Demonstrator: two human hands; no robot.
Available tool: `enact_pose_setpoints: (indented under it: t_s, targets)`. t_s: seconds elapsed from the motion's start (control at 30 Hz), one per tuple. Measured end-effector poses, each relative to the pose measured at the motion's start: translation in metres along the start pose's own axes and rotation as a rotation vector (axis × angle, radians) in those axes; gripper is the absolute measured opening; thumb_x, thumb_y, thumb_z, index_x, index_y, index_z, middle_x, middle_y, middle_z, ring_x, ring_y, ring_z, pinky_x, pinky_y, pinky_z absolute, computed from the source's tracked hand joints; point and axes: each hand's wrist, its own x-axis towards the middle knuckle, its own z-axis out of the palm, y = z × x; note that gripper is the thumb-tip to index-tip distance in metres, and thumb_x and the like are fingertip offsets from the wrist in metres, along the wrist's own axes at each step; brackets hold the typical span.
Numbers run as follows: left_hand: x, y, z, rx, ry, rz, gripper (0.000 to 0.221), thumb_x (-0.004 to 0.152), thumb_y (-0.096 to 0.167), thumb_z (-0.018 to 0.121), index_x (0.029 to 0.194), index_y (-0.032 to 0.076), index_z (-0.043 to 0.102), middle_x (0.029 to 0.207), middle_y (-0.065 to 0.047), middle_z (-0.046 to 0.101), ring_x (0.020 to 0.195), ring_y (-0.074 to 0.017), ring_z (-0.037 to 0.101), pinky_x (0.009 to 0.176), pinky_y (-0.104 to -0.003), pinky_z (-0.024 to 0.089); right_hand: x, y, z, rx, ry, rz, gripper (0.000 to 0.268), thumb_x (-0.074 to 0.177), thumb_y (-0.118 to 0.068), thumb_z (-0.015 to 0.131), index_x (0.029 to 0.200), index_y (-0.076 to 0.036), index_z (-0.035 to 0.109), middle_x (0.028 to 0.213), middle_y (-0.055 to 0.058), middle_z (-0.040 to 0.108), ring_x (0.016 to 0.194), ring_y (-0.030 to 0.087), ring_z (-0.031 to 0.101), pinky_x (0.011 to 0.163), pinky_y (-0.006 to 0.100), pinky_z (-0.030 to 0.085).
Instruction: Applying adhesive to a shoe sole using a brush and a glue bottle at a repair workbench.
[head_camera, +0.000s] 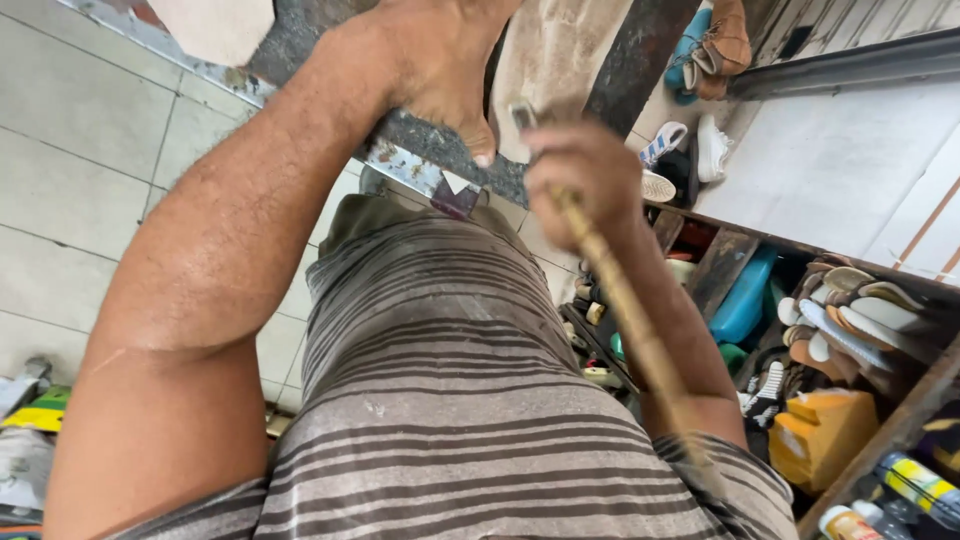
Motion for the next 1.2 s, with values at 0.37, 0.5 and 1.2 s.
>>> enact_pose_setpoints:
  t_s: [0.37,0.5,1.2]
  targets:
    - [0.021,-0.023,0.003,0.108,-0.107,-0.031,0.069,0.087,0.001,0.052,0.153,0.009,0.035,0.126,-0.019,0.065,0.081,-0.0364,0.067,0.064,-0.05,0.055,-0.012,0.004,0.01,-0.087,-0.094,0.042,0.019,0.09,0.004,0.065,0.075,-0.005,0.071,0.091,0.016,0.075,0.084,0.026,0.074,0.059,0.028,0.059]
    - [0.032,-0.036,0.025,0.156,0.025,0.062,0.06,0.101,0.038,0.039,0.147,-0.001,0.044,0.143,-0.024,0.058,0.125,-0.0443,0.056,0.094,-0.056,0.045,-0.019,-0.011,-0.023,0.213,-0.031,0.15,0.014,0.085,0.007,0.064,0.077,-0.004,0.06,0.086,0.018,0.071,0.058,0.016,0.061,0.043,0.027,0.044]
    - [0.028,-0.026,0.037,0.279,0.242,0.045,0.147,0.063,0.079,0.082,0.166,0.007,0.006,0.161,-0.015,0.046,0.158,-0.0362,0.008,0.11,-0.072,-0.017,-0.013,0.003,-0.045,0.277,-0.068,0.215,0.01,0.089,0.005,0.062,0.087,-0.004,0.063,0.08,0.01,0.068,0.064,0.016,0.066,0.052,0.023,0.056]
